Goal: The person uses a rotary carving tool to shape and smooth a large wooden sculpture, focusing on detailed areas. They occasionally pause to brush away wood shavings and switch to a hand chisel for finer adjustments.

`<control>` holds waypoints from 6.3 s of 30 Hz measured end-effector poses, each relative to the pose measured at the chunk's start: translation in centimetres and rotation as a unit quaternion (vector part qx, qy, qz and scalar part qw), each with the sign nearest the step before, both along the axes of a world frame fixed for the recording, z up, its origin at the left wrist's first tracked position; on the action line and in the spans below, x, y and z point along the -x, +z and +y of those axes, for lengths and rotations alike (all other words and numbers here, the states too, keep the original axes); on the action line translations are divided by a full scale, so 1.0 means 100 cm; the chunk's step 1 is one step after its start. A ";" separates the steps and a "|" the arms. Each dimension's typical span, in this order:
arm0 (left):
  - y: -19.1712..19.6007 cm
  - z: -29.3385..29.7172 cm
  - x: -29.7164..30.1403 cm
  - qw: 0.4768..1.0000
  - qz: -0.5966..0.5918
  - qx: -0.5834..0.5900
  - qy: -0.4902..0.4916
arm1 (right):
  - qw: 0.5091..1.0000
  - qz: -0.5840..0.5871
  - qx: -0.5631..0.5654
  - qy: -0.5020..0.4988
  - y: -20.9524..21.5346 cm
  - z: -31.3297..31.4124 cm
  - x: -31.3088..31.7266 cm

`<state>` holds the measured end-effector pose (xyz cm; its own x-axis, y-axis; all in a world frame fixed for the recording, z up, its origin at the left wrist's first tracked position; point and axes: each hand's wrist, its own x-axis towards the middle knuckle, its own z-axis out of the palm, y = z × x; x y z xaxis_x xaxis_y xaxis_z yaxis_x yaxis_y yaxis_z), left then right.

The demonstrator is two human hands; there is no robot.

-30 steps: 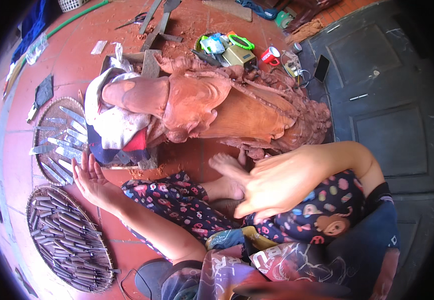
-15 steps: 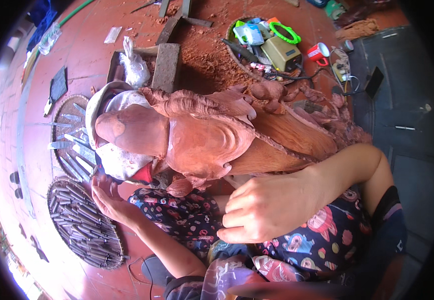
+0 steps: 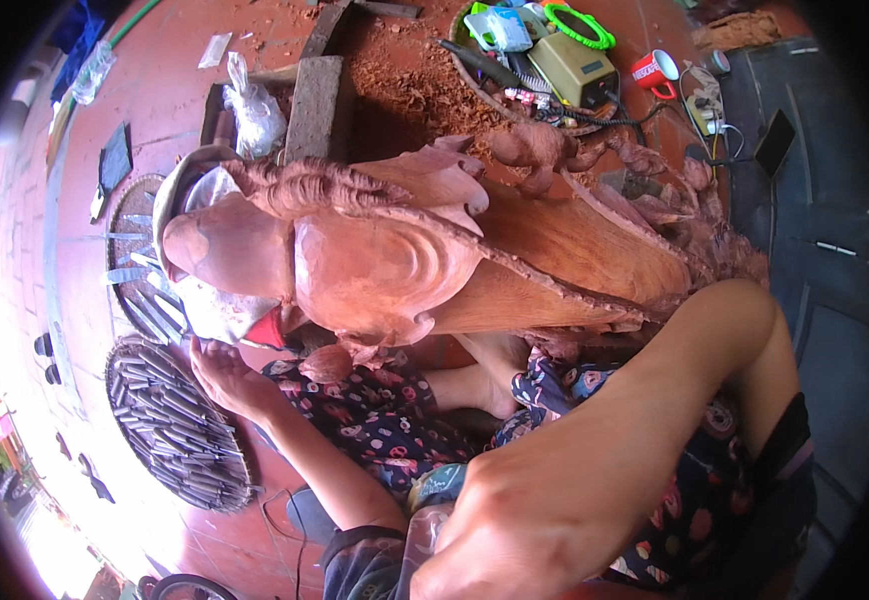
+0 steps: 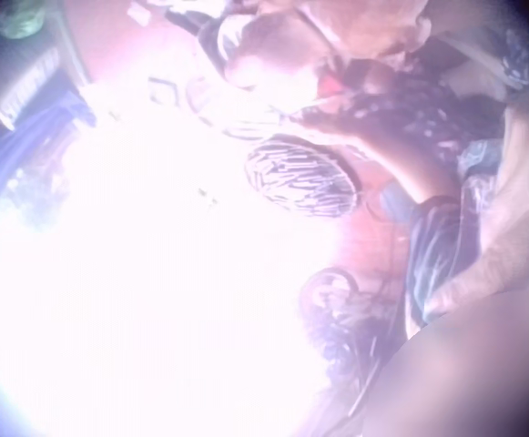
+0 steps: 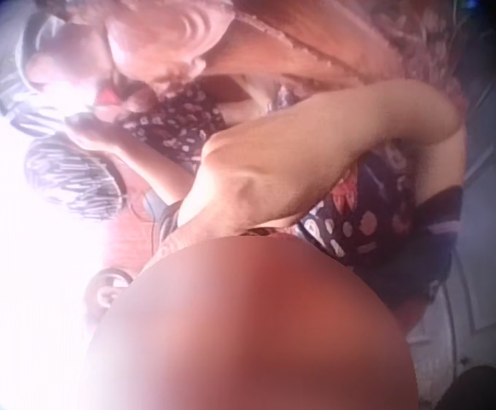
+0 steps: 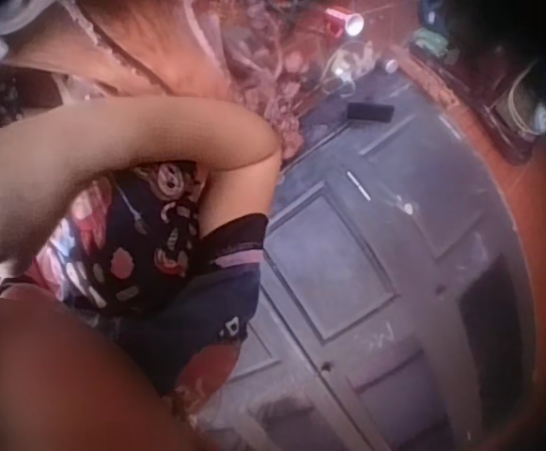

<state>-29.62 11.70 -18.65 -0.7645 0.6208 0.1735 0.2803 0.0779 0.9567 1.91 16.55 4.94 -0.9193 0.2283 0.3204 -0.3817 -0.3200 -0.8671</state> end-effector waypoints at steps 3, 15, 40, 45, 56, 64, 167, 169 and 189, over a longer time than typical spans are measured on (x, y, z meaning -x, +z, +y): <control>0.002 0.002 -0.005 1.000 0.014 0.007 -0.019 | 0.999 -0.031 -0.007 -0.001 0.006 0.003 -0.018; 0.032 -0.081 0.114 0.978 -0.167 0.004 0.123 | 0.950 -0.180 -0.238 0.089 -0.014 0.008 -0.028; -0.091 0.055 0.288 0.885 0.149 0.396 0.193 | 0.892 -0.283 -0.345 0.067 -0.013 0.017 0.005; -0.094 0.069 0.312 0.878 0.150 0.390 0.231 | 0.896 -0.299 -0.323 0.052 -0.013 0.026 0.001; -0.083 0.128 0.239 0.900 0.163 0.364 0.175 | 0.895 -0.320 -0.305 0.049 -0.014 0.035 0.006; -0.096 0.178 0.238 0.980 0.045 0.193 -0.013 | 0.895 -0.323 -0.305 0.048 -0.012 0.030 0.007; 0.155 0.055 -0.122 0.854 -0.049 -0.017 -0.518 | 0.896 -0.159 -0.286 -0.300 -0.027 0.058 0.091; 0.156 0.052 -0.121 0.858 -0.053 -0.020 -0.510 | 0.888 -0.149 -0.296 -0.320 -0.024 0.052 0.096; 0.166 0.038 -0.119 0.885 -0.063 -0.037 -0.459 | 0.869 -0.111 -0.333 -0.347 -0.031 0.046 0.106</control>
